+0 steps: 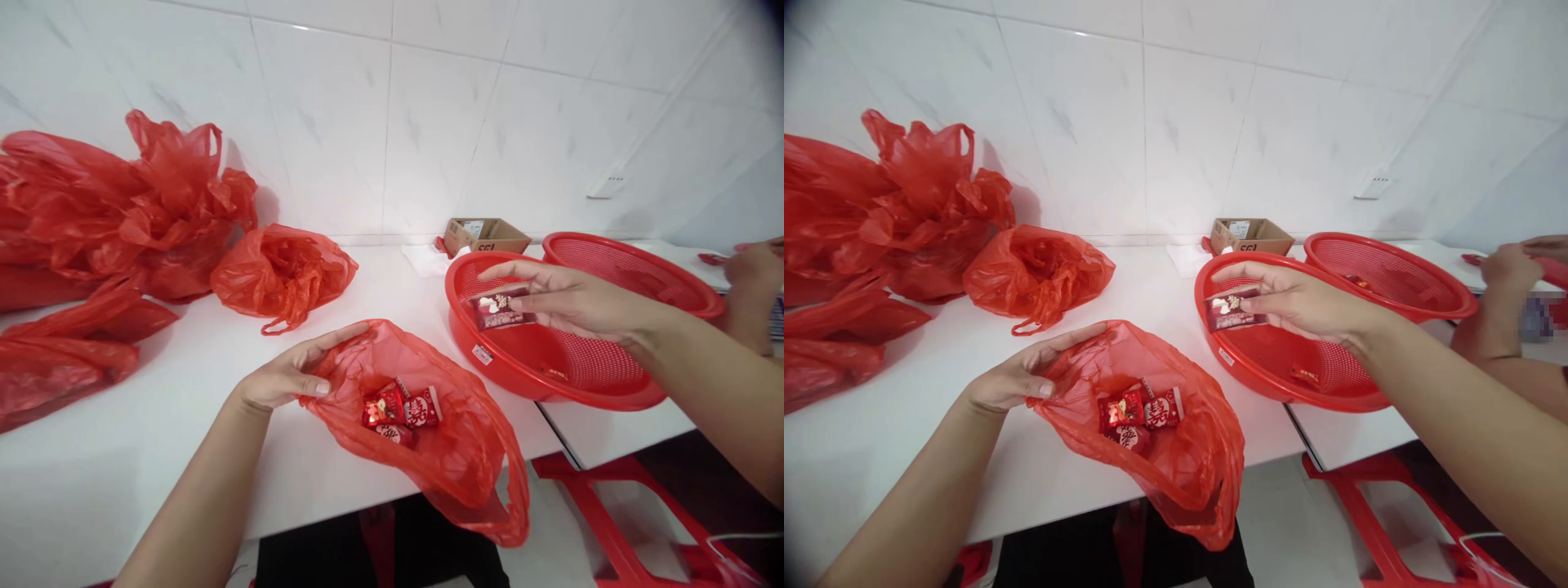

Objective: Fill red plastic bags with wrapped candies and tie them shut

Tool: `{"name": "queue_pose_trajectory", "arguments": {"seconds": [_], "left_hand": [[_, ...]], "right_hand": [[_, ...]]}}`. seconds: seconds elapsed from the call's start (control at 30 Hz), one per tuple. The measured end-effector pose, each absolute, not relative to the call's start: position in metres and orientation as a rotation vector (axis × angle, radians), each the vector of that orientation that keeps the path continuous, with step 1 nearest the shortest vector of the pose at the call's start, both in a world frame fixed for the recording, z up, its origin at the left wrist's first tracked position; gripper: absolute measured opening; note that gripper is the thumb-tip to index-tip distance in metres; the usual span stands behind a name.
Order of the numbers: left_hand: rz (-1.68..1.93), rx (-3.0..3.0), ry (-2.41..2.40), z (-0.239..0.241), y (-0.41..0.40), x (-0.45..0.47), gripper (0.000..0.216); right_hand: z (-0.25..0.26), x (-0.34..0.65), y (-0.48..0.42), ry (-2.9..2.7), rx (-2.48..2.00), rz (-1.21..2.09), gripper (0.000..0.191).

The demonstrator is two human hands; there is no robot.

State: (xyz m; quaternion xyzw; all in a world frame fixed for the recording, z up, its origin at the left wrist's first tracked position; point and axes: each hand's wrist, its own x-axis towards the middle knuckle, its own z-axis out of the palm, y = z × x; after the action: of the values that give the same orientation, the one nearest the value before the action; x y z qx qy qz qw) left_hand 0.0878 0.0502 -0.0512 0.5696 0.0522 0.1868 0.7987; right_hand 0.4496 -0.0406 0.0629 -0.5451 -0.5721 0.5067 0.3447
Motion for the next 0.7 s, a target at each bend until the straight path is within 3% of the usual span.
{"name": "queue_pose_trajectory", "arguments": {"seconds": [0.2, 0.4, 0.47, 0.6, 0.7], "left_hand": [[0.4, 1.23, 0.134, -0.051, 0.05, 0.087, 0.08], [0.42, 1.25, 0.138, -0.051, 0.051, 0.085, 0.078], [0.425, 1.253, 0.129, -0.05, 0.05, 0.086, 0.077], [0.412, 1.238, 0.104, -0.048, 0.048, 0.087, 0.077], [0.412, 1.239, 0.105, -0.049, 0.049, 0.087, 0.078]], "right_hand": [[0.06, 0.404, -0.051, -1.543, -1.294, 1.43, 0.043], [0.043, 0.359, -0.066, -1.722, -1.282, 1.34, 0.033], [0.044, 0.361, -0.066, -1.821, -1.32, 1.2, 0.031], [0.036, 0.421, -0.047, -1.813, -1.627, 0.562, 0.021], [0.008, 0.489, -0.037, -1.758, -1.843, 0.61, 0.02]]}}
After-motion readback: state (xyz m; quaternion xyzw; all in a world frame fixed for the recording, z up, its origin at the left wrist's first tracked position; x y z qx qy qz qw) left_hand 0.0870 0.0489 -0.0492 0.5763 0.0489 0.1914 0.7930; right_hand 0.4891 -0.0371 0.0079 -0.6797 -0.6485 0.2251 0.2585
